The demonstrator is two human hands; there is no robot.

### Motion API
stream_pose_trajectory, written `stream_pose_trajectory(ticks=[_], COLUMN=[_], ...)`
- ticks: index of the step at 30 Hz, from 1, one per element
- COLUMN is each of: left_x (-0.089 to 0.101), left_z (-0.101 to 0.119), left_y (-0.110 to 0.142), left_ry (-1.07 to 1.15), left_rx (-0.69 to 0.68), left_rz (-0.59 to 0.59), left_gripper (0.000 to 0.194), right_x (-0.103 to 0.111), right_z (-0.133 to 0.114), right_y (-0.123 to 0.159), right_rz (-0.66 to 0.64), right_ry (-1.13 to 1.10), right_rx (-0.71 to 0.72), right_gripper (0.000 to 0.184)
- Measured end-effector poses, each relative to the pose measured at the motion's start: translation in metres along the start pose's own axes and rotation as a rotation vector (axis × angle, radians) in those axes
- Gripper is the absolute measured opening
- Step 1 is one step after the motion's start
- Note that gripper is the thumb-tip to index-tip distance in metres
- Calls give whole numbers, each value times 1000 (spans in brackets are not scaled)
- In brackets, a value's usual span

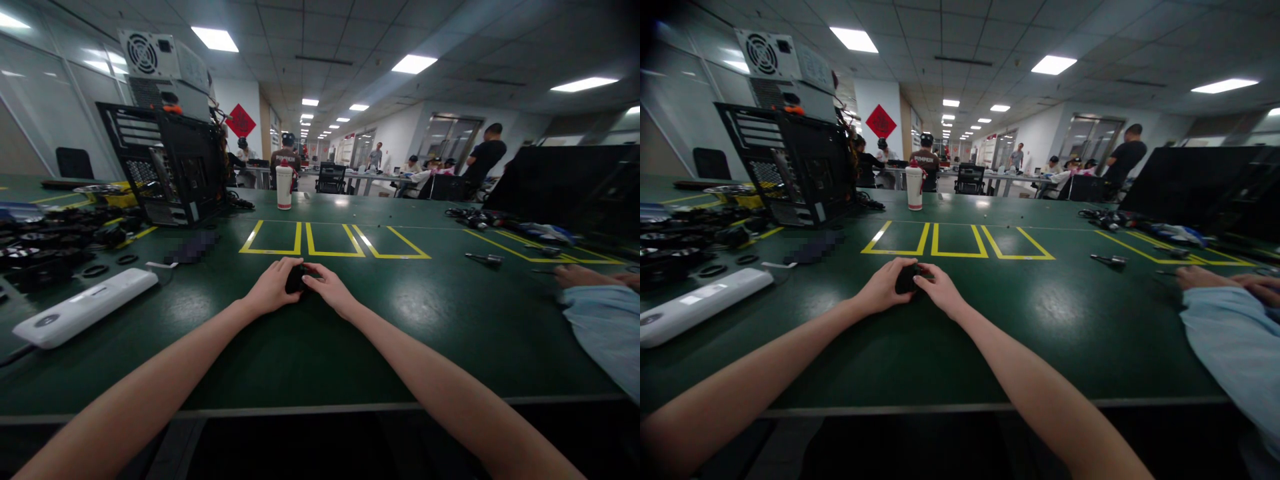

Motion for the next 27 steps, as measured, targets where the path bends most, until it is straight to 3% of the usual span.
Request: stream_pose_trajectory(ticks=[12, 23, 27], left_x=[0, 0, 0], left_z=[1, 1, 0], left_y=[-1, 0, 0], left_ry=[-5, -20, -22], left_rx=[-8, -5, -2], left_rz=[11, -3, -8], left_gripper=[59, 60, 60], right_x=[-4, -2, -5], right_z=[-7, -1, -4], right_y=[2, 1, 3], right_rz=[4, -12, -37], right_ry=[-32, -24, -76], right_rx=[92, -25, 25], right_gripper=[22, 36, 33])
Point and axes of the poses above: each hand's wrist, its own y-axis away from the middle knuckle, its own x-axis out of the back of the hand, z = x × y, the point moved 8 cm from there along -y, towards the middle knuckle
